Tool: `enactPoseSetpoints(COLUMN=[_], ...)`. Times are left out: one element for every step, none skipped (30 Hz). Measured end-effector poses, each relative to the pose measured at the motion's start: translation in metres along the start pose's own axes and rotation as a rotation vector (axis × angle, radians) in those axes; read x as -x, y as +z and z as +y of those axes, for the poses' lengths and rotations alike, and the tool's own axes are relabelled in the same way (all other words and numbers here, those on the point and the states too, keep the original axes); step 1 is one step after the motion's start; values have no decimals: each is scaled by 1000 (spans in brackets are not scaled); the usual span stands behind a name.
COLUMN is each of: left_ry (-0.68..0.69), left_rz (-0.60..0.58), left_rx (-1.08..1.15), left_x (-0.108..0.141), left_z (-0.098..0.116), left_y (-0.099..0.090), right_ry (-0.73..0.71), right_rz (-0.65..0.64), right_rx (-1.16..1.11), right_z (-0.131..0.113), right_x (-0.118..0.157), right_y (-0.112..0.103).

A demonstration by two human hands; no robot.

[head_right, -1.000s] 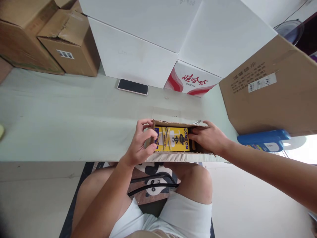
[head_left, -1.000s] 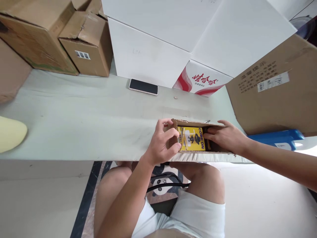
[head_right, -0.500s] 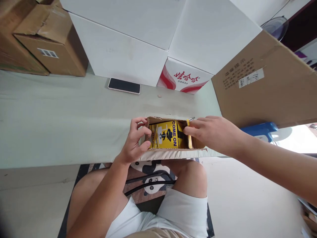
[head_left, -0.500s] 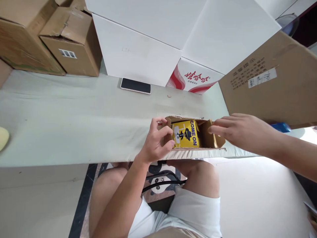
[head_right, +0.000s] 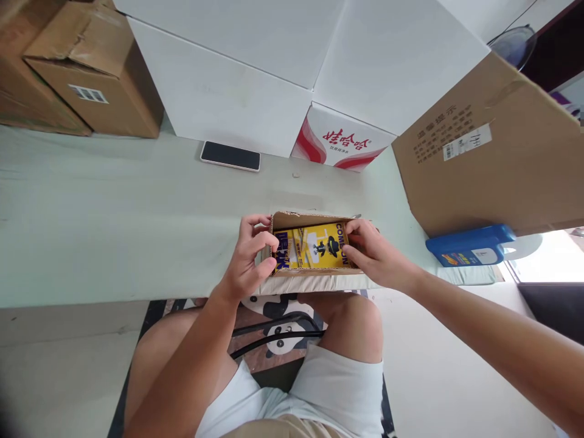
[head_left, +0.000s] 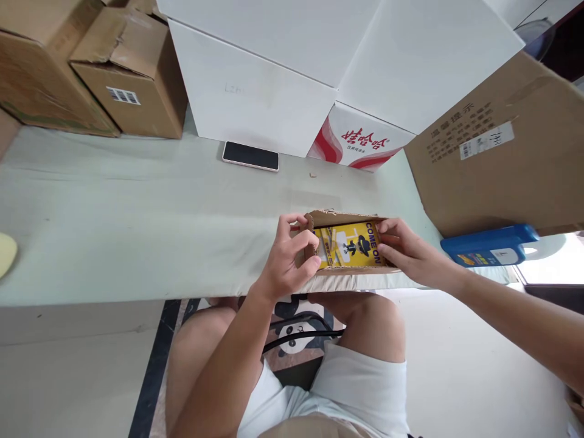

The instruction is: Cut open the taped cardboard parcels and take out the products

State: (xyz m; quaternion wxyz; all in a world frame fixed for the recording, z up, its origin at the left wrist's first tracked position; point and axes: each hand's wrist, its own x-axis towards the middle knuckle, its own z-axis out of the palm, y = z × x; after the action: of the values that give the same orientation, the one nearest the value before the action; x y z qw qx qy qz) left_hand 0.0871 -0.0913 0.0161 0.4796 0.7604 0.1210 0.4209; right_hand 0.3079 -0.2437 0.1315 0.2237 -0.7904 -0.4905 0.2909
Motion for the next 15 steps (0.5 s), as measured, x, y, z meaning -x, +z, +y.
enactPoseSetpoints(left_ry=[0,-3,-6,-10,-11,-11,-10,-8,-5,-2,1,5,11,17,23], left_rz=[2,3,8,16,24,32,39,45,48,48,44,38,30,23,18], left_rx=[-11,-21,-26,-23,-16,-7,-1,2,0,-6,-17,-30,-42,-51,-55], left_x=[0,0,0,1,1,1,1,2,2,2,2,2,2,2,2], left_z=[0,0,0,0,0,-1,-1,-2,-3,-4,-4,-5,-5,-5,-5], left_y=[0,1,2,2,3,4,4,5,5,5,5,4,4,3,3], right_ry=[44,86,126,162,189,207,217,223,233,253,281,316,351,383,414], right_rz=[-13,-25,-35,-44,-52,-61,-69,-82,-99,-122,-141,-153,-155,-147,-135], right_rx=[-144,-253,-307,-303,-267,-216,-163,-115,-81,-61,-48,-36,-30,-31,-41], right_z=[1,1,0,-1,-3,-5,-7,-9,-11,-14,-17,-20,-24,-27,-30], right_x=[0,0,0,-1,-3,-4,-6,-8,-10,-11,-13,-14,-16,-17,-18], right_y=[1,1,1,1,1,1,1,1,1,1,2,3,4,5,6])
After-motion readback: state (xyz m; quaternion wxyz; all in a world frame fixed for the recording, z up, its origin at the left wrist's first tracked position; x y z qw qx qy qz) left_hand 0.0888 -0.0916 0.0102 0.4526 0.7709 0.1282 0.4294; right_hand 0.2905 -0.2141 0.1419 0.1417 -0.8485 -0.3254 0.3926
